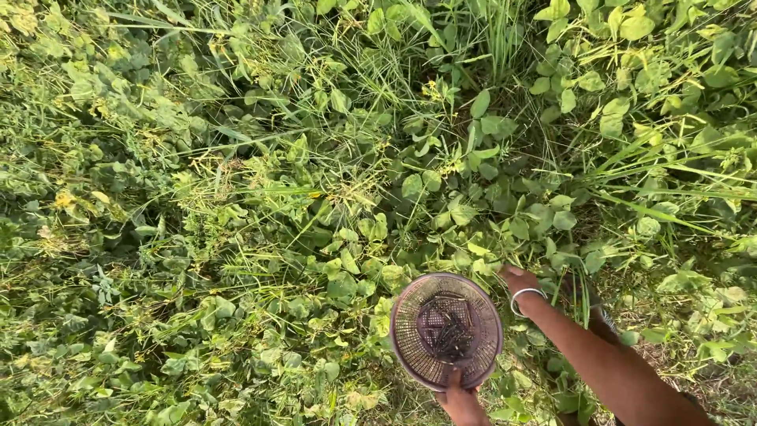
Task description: The person walks through a grassy field holding a perforated plastic basket and picks long green pods from low plants, placing them one at a time into the basket. They move along the vegetation, reaching with the free hand to harvest pods while carrying the basket in the other hand.
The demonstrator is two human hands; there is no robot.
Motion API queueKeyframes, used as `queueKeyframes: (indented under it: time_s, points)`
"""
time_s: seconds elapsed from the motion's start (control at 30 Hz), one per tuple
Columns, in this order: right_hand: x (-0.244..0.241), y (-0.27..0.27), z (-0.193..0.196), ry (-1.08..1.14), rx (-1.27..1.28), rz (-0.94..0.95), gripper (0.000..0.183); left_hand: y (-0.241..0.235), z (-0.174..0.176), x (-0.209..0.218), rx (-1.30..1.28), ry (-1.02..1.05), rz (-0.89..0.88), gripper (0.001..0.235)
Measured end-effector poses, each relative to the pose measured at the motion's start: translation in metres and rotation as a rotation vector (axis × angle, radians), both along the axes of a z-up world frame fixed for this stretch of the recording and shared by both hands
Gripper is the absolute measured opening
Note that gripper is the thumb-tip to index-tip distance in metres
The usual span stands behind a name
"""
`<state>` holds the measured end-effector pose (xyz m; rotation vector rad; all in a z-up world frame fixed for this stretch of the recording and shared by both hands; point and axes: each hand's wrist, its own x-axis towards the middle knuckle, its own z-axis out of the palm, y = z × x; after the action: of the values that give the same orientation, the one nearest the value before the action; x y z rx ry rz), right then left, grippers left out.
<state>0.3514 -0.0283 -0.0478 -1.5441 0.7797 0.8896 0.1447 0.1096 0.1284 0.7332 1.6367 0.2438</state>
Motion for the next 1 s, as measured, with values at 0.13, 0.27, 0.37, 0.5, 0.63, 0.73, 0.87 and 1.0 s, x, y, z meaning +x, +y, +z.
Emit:
queueKeyframes:
  time_s: [0.13, 0.27, 0.37, 0.5, 0.63, 0.73, 0.87, 1.0]
  points:
    - [0.008, -0.004, -0.008, -0.062, -0.095, -0.159, 0.042, 0.006, -0.038, -0.019, 0.132, 0.096, -0.305, 0.049]
    - [0.026, -0.014, 0.073, -0.043, -0.183, -0.172, 0.033, 0.002, 0.001, 0.007, 0.005, 0.083, 0.127, 0.060]
    - [0.043, -0.025, 0.142, 0.120, -0.429, 0.149, 0.033, -0.002, -0.008, 0.013, -0.013, 0.050, 0.108, 0.060]
    - [0.009, -0.055, 0.087, -0.052, -0.291, -0.009, 0.025, -0.004, -0.018, 0.007, -0.036, 0.029, 0.075, 0.060]
    - [-0.001, -0.063, 0.139, -0.298, -0.276, -0.098, 0.022, -0.009, -0.028, 0.002, -0.060, 0.011, 0.043, 0.060]
    - [-0.015, -0.065, 0.173, -0.756, -0.392, 0.165, 0.020, -0.012, -0.036, -0.006, -0.076, 0.004, 0.021, 0.060]
    - [-0.039, -0.045, 0.197, -0.947, -0.137, 0.429, 0.019, -0.024, -0.009, 0.002, -0.031, -0.011, -0.033, 0.060]
    - [-0.038, -0.030, 0.282, -0.945, -0.047, 1.046, 0.028, -0.030, -0.001, 0.018, -0.044, -0.076, -0.055, 0.060]
